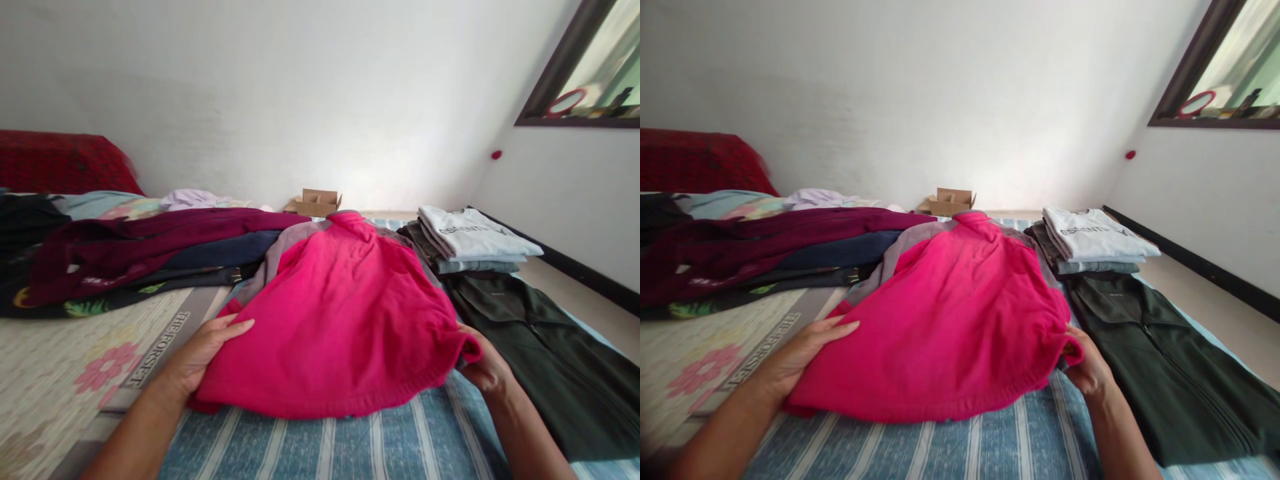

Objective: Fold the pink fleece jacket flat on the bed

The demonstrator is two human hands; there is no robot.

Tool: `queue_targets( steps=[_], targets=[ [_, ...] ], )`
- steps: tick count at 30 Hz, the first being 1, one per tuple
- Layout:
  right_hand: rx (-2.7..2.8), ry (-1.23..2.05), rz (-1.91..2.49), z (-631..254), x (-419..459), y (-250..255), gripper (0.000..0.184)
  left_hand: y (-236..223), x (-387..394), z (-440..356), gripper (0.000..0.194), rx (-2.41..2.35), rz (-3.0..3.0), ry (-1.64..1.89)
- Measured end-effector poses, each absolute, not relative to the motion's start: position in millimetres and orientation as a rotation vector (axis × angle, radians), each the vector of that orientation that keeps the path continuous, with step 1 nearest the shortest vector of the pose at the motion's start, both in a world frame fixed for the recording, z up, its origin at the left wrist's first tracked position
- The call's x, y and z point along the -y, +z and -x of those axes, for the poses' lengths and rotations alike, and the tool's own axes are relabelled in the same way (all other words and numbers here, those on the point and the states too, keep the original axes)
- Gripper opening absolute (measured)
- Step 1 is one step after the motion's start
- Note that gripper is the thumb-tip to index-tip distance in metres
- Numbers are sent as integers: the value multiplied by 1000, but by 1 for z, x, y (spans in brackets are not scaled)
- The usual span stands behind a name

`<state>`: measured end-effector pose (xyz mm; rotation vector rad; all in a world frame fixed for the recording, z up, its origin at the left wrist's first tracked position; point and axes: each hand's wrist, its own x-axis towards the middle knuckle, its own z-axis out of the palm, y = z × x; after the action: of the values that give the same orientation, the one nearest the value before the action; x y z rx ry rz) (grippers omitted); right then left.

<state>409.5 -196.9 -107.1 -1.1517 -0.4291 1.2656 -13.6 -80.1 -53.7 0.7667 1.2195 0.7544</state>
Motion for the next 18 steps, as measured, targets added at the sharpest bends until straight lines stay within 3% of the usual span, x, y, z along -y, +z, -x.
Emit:
queue_targets(
  steps=[6, 18],
  targets=[
    [467, 1283, 1233, -434, 225, -122, 33, -54, 86, 13, 57, -1243, -786, 765],
    [468, 1255, 1250, -447, 245, -108, 29, -54, 84, 25, 64, -1399, -935, 724]
  ],
)
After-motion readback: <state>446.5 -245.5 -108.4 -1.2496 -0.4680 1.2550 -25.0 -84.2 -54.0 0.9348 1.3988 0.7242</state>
